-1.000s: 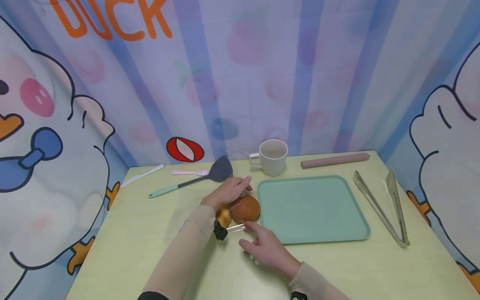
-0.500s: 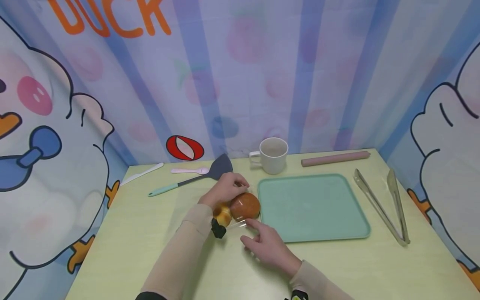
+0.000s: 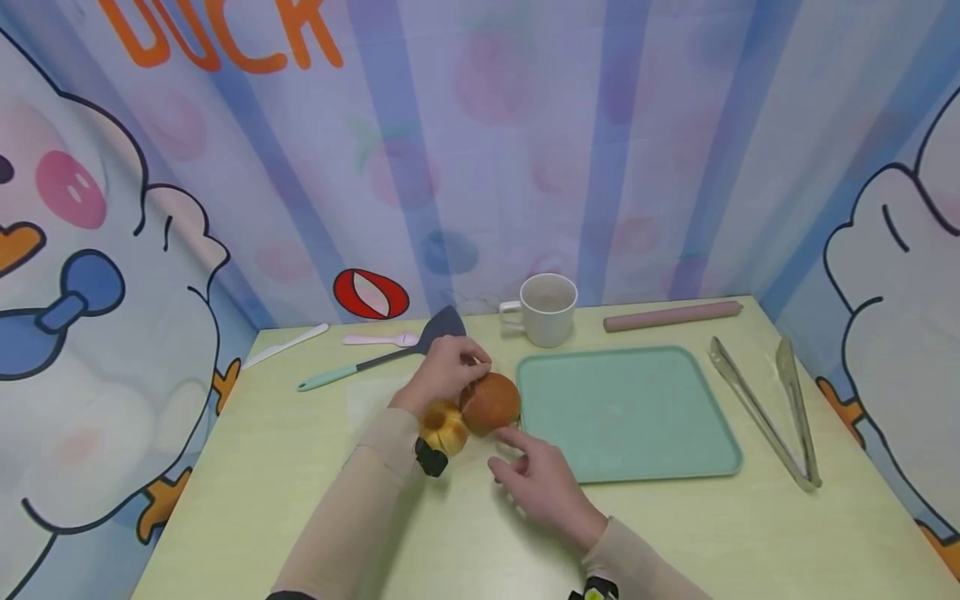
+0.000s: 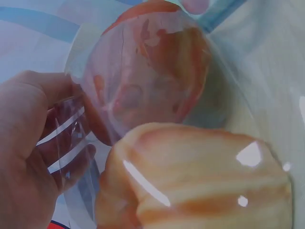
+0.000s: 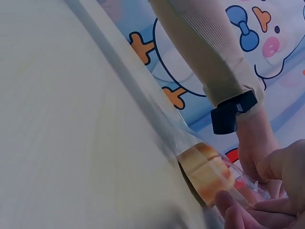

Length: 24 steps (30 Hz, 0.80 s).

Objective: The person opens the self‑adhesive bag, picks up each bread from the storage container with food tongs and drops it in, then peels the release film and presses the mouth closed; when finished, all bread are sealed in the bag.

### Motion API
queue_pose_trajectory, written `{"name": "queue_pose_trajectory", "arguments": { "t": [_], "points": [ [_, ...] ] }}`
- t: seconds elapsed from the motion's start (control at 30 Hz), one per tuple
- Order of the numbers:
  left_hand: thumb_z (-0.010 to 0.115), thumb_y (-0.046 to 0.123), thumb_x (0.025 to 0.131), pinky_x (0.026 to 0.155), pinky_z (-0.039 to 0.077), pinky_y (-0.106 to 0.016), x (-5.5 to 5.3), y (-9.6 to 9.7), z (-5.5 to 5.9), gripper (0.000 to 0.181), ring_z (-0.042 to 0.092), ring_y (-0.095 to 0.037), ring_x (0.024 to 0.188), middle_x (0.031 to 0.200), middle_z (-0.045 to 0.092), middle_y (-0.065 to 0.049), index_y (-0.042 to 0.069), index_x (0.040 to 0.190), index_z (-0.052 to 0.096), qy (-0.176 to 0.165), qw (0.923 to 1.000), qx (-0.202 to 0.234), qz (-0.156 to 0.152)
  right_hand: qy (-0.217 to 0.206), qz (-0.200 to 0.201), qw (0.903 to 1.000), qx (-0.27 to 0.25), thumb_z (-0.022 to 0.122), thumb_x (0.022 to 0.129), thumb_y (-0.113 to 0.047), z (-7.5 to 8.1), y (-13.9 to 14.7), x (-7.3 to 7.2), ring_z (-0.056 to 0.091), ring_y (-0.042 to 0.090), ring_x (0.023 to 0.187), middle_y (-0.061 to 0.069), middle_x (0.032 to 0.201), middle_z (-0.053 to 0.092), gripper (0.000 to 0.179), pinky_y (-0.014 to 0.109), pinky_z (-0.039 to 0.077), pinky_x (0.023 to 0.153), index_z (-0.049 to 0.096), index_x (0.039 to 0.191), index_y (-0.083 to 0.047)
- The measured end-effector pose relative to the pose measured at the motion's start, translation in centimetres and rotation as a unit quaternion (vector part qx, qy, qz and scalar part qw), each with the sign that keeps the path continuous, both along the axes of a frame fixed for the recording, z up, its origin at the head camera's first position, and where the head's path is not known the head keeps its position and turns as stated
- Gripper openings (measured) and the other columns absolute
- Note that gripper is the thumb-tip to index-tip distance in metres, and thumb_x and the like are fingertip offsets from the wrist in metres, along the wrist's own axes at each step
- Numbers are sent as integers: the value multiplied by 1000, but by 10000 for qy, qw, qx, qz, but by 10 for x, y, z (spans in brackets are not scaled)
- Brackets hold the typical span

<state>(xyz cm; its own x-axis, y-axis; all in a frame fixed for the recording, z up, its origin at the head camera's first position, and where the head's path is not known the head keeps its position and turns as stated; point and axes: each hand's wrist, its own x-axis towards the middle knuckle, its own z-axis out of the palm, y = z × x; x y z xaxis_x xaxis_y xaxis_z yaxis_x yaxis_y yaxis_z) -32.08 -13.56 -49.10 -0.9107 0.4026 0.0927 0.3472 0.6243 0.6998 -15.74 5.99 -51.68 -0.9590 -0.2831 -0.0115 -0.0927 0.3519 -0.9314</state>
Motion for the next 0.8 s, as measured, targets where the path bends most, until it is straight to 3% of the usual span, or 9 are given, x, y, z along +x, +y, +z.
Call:
{"name": "queue_pose_trajectory", "arguments": {
  "t": [0.23,0.43,0.57,0.67,0.8],
  "points": [
    [73,19,99,83,60,-38,6,-12,7,15,71,-18,89,99,77,-2,8,103,82,471,9962,667,312,706,-508,9962,-82,75,97,-17,7,3,-4,74,16,76,15,111,78,41,24,58,60,68,135,-2],
    [72,20,101,89,61,-40,13,-22,17,18,73,-22,94,103,77,-5,6,105,81,536,9907,1163,463,1370,-837,9869,-170,79,93,-11,12,9,-13,77,19,90,13,120,77,33,24,61,72,75,124,-3],
    [72,14,100,88,61,-34,17,-28,23,14,73,-23,95,106,77,-9,4,105,81,472,9868,1472,489,1682,-1065,9800,-43,82,91,-10,17,16,-21,77,22,97,10,114,79,30,34,63,77,77,119,-3],
    [65,4,101,88,62,-32,21,-33,26,16,74,-27,99,111,75,-14,-2,108,78,250,9811,1856,486,1821,-1203,9759,46,82,90,-9,23,22,-28,76,26,101,9,111,80,27,42,63,83,78,116,-1],
    [61,-3,100,90,62,-33,25,-40,28,20,73,-29,102,114,74,-15,-2,111,77,119,9773,2060,488,1852,-1296,9741,70,80,93,-8,30,27,-37,77,25,100,8,108,80,21,43,62,86,79,113,-2]
  ]
}}
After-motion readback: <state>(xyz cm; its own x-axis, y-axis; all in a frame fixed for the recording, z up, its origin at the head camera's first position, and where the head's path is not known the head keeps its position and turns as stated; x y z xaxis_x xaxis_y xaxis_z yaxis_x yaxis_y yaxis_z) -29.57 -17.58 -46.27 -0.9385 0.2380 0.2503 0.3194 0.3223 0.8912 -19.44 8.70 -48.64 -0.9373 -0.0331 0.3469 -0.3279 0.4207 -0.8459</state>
